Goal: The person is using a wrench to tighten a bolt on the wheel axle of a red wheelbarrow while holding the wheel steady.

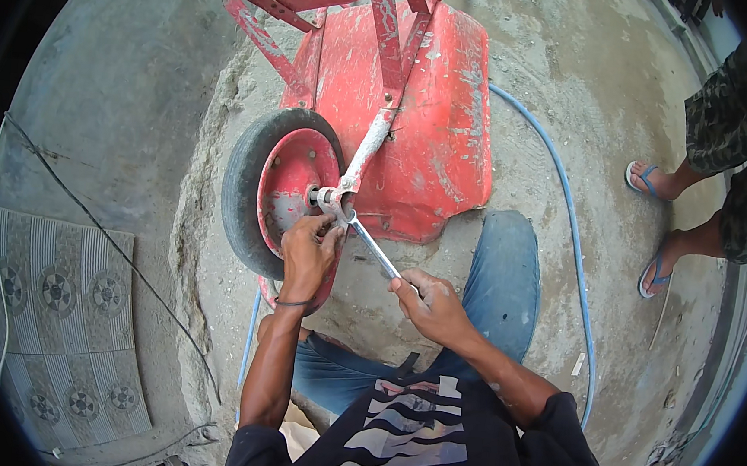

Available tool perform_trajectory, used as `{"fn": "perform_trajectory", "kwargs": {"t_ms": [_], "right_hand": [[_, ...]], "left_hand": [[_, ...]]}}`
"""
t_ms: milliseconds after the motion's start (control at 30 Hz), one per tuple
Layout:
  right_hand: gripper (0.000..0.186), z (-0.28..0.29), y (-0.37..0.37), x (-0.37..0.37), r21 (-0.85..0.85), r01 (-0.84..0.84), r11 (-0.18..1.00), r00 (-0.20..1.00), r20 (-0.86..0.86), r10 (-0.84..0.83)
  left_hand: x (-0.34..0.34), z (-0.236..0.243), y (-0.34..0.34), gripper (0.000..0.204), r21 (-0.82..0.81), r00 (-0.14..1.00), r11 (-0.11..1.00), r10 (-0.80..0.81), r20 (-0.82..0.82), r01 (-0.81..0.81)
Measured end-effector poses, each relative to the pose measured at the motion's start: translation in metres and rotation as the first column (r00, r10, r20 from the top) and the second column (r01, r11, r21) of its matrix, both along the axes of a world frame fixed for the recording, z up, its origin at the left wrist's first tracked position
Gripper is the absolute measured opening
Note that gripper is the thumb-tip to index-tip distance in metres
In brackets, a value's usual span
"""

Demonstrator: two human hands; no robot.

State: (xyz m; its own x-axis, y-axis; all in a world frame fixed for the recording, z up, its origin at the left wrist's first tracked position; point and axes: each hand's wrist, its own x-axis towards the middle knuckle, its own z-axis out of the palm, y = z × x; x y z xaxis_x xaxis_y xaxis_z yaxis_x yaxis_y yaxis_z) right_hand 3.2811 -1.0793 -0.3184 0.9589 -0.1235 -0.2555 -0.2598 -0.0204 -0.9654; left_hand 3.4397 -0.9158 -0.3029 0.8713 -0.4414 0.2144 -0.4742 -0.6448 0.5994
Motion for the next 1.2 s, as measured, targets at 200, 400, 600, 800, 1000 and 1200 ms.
{"fn": "perform_trajectory", "kwargs": {"t_ms": [200, 400, 600, 800, 1000, 1200], "right_hand": [[0.033, -0.02, -0.011, 0.002, 0.015, 0.051, 0.999, 0.998, -0.024, -0.051], [0.031, -0.046, -0.027, 0.003, 0.036, 0.069, 0.997, 0.998, -0.005, -0.068], [0.032, -0.044, -0.016, -0.002, 0.096, -0.038, 0.995, 0.996, -0.073, 0.045], [0.037, -0.026, 0.049, -0.004, 0.147, -0.051, 0.988, 0.994, -0.088, 0.065], [0.037, -0.012, 0.105, 0.005, 0.222, 0.082, 0.972, 0.989, -0.138, -0.052], [0.024, -0.01, 0.147, 0.042, 0.41, 0.048, 0.911, 0.997, -0.079, -0.017]], "left_hand": [[0.007, -0.003, -0.001, 0.012, 0.23, 0.983, 0.973, -0.073, 0.17, 0.033], [0.007, 0.002, -0.002, 0.007, 0.355, 0.956, 0.926, -0.208, 0.208, 0.125], [0.011, 0.006, -0.001, 0.01, 0.38, 0.966, 0.917, -0.194, 0.17, 0.118], [0.0, 0.001, 0.009, 0.02, 0.01, 0.969, 0.985, 0.171, -0.176, -0.172], [-0.001, -0.002, 0.015, 0.021, -0.052, 0.982, 0.995, 0.075, -0.173, -0.085], [-0.001, -0.004, 0.017, 0.026, 0.15, 1.0, 0.989, -0.003, 0.01, 0.002]]}}
